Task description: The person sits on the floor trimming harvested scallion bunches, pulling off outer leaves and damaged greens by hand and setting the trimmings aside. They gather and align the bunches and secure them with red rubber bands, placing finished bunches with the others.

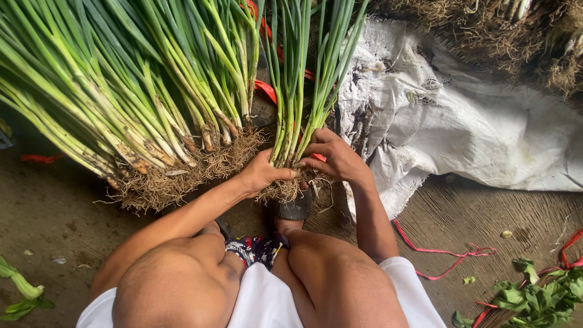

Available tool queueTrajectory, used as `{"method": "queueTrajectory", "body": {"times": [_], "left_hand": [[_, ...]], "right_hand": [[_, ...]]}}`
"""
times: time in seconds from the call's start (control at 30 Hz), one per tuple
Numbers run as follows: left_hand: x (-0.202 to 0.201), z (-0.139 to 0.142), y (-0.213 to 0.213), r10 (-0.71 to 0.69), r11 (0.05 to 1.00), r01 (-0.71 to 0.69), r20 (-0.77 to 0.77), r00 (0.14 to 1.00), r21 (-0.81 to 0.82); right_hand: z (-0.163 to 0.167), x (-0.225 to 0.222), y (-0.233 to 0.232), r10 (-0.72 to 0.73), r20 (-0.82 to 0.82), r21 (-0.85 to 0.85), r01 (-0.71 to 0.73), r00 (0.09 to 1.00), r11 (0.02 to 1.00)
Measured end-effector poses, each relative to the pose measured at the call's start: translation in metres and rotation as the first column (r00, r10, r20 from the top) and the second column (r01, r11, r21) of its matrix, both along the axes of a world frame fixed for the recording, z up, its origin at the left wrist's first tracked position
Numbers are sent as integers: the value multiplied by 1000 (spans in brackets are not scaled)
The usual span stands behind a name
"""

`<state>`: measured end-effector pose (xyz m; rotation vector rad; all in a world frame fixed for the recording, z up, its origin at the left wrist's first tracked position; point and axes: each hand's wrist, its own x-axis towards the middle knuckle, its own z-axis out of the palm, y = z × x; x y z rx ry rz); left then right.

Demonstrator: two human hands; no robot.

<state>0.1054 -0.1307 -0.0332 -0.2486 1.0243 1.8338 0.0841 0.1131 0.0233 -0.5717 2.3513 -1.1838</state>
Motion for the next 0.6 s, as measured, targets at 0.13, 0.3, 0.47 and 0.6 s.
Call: {"method": "queueTrajectory", "body": {"times": [0.13, 0.3, 0.47, 0.6], "left_hand": [[3, 1, 1, 1, 1000, -1, 4, 1000, -11], [-1, -7, -2, -3, 1000, 3, 16, 1000, -8], [-7, -12, -4, -19, 996, 24, 61, 998, -82], [-10, -7, -3, -31, 997, 35, 53, 998, -73]], "right_hand": [[-8, 2, 1, -21, 0, -97, 20, 1000, 995], [-8, 30, 3, -12, 23, -205, 16, 1000, 979], [-18, 62, 11, -405, 445, -119, 500, 799, 858], [-37, 64, 9, -664, 435, -134, 773, 608, 620]]}}
